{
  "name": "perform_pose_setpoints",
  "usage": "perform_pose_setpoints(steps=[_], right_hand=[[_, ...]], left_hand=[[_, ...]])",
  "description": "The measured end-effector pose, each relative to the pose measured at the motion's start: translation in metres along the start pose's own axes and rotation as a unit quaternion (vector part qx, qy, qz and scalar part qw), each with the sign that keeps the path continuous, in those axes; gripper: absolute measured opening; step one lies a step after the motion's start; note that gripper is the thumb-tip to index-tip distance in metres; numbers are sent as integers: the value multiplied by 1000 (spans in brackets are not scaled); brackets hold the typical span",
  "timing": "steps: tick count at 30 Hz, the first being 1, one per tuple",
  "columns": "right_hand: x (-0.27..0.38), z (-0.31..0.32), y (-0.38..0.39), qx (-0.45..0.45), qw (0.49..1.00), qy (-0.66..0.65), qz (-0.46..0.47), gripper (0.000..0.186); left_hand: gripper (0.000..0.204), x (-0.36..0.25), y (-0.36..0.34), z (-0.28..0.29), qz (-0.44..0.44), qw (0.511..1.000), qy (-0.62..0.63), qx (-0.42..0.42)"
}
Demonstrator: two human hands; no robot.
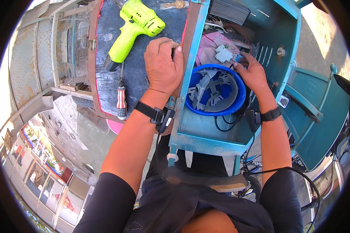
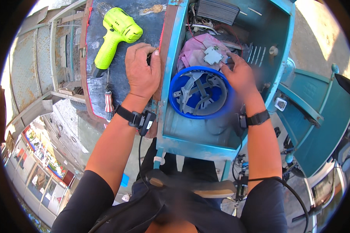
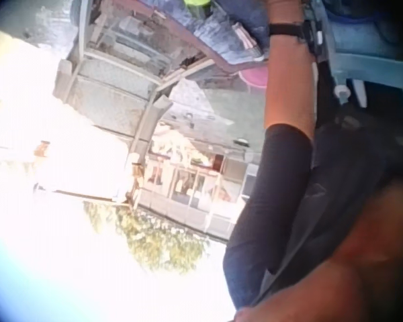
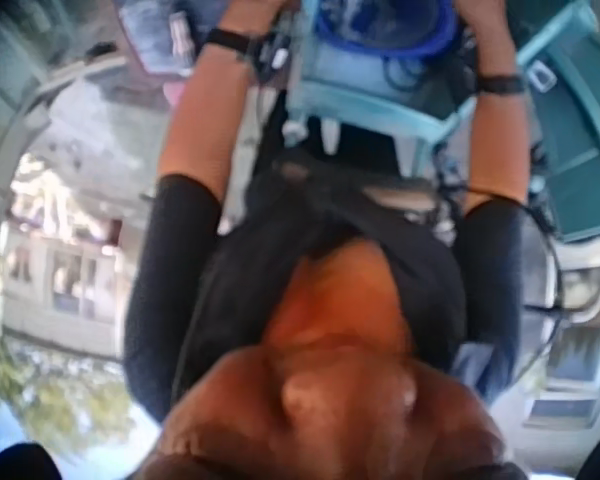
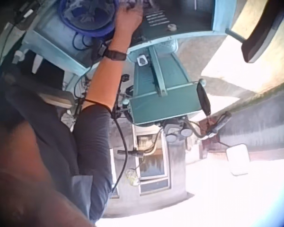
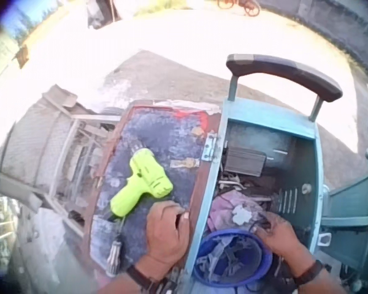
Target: The person selects a small yellow wire from a pink bucket filled with hardware and connects it to a white electrical component inside a teal storage compartment. They then use a green power drill to secure the component within the compartment.
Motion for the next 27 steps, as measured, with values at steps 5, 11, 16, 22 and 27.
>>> perform_pose_setpoints(steps=[5,11,16,22,27], right_hand=[[33,8,68,35,994,-88,48,49],[99,16,139,129,978,-120,112,38],[179,16,130,136,961,-51,236,29],[247,-42,90,85,936,56,337,23],[270,-70,98,50,929,147,335,22]], left_hand=[[10,3,-3,7,25,997,67,-12],[14,-37,44,62,290,905,294,101],[12,-43,167,133,410,850,324,66],[14,-25,307,203,535,798,266,-76],[14,-22,361,212,581,752,272,-152]])
Point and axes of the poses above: each hand's wrist, its own y-axis away from the middle knuckle, its own z-axis out of the back of the hand, x = y × z, the point moved 8 cm from there along -y, towards the middle knuckle, and after that the axes turned 14 degrees about y, right-handed, at the moved point
